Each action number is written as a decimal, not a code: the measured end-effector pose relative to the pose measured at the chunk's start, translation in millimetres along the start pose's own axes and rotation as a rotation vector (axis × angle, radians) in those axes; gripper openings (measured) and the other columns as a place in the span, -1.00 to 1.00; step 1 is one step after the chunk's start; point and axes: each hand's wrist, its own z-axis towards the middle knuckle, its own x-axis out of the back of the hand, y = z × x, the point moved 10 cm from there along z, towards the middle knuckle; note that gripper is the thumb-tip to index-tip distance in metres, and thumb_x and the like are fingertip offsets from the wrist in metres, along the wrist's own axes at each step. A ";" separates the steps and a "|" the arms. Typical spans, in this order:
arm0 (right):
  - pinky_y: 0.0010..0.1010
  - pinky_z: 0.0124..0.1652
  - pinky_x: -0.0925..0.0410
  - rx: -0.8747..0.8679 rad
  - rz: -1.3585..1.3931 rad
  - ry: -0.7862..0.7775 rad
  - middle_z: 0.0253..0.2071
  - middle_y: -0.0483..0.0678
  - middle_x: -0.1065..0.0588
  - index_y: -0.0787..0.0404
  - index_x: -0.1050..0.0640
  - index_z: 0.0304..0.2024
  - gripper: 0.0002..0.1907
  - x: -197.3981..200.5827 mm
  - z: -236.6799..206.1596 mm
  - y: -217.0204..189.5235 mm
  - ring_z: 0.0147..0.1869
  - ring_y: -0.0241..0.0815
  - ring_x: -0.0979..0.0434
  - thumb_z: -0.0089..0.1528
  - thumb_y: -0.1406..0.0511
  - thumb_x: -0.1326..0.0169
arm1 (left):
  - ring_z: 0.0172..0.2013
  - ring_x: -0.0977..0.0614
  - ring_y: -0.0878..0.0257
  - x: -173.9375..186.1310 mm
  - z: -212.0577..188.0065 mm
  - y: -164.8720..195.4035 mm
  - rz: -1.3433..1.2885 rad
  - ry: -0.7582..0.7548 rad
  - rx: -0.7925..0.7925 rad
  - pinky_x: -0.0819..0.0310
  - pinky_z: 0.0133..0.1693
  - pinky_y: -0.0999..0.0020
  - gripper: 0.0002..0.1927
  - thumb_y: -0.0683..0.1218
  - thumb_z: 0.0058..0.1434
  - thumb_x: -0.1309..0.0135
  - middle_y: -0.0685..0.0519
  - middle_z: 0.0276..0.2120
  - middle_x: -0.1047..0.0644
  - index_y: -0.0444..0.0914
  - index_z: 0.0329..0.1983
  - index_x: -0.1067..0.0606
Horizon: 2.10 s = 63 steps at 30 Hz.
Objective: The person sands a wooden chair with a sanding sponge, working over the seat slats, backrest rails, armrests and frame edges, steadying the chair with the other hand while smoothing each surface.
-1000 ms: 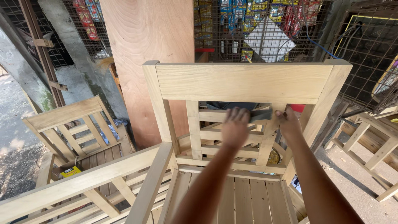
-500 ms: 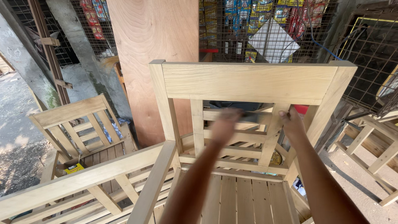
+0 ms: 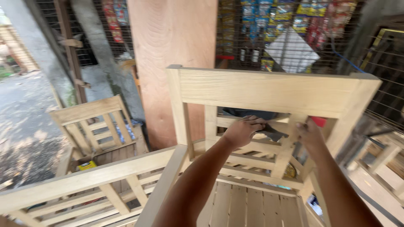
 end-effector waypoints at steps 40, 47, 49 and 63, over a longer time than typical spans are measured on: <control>-0.25 -0.07 -0.43 -0.038 0.004 -0.080 -0.01 0.04 -0.54 0.29 -0.48 0.20 -0.49 -8.3 -0.9 7.9 0.00 -0.11 -0.51 0.35 0.07 -0.11 | 0.35 -0.38 0.07 25.1 -30.6 18.9 0.046 0.158 0.397 -0.07 0.46 0.04 -0.29 -0.31 0.01 -0.14 0.11 0.28 -0.46 -0.09 0.30 -0.43; -0.33 -0.09 -0.43 0.017 0.230 -0.178 0.04 0.03 -0.53 0.28 -0.46 0.21 -0.50 -15.4 -1.9 0.2 0.06 -0.20 -0.54 0.32 0.12 -0.11 | 0.36 -0.42 0.17 -35.6 13.2 41.8 0.097 0.030 0.267 -0.05 0.54 0.08 -0.31 -0.29 0.15 -0.05 0.22 0.35 -0.44 -0.04 0.38 -0.40; -0.35 -0.06 -0.42 0.005 0.231 -0.165 0.06 -0.02 -0.53 0.25 -0.45 0.21 -0.51 -14.0 -3.5 0.4 0.09 -0.23 -0.53 0.32 0.13 -0.11 | 0.36 -0.38 0.14 -27.0 8.9 42.9 0.161 0.041 0.159 -0.07 0.44 0.09 -0.34 -0.27 0.18 -0.04 0.18 0.35 -0.42 -0.05 0.38 -0.40; -0.38 -0.16 -0.39 -0.015 0.287 -0.111 -0.01 -0.04 -0.53 0.26 -0.49 0.14 -0.56 -8.4 -3.9 6.8 -0.02 -0.25 -0.50 0.33 0.12 -0.12 | 0.31 -0.39 0.08 -43.2 15.0 32.7 0.037 0.094 0.167 -0.13 0.41 0.04 -0.35 -0.21 0.06 -0.19 0.13 0.29 -0.45 -0.06 0.29 -0.47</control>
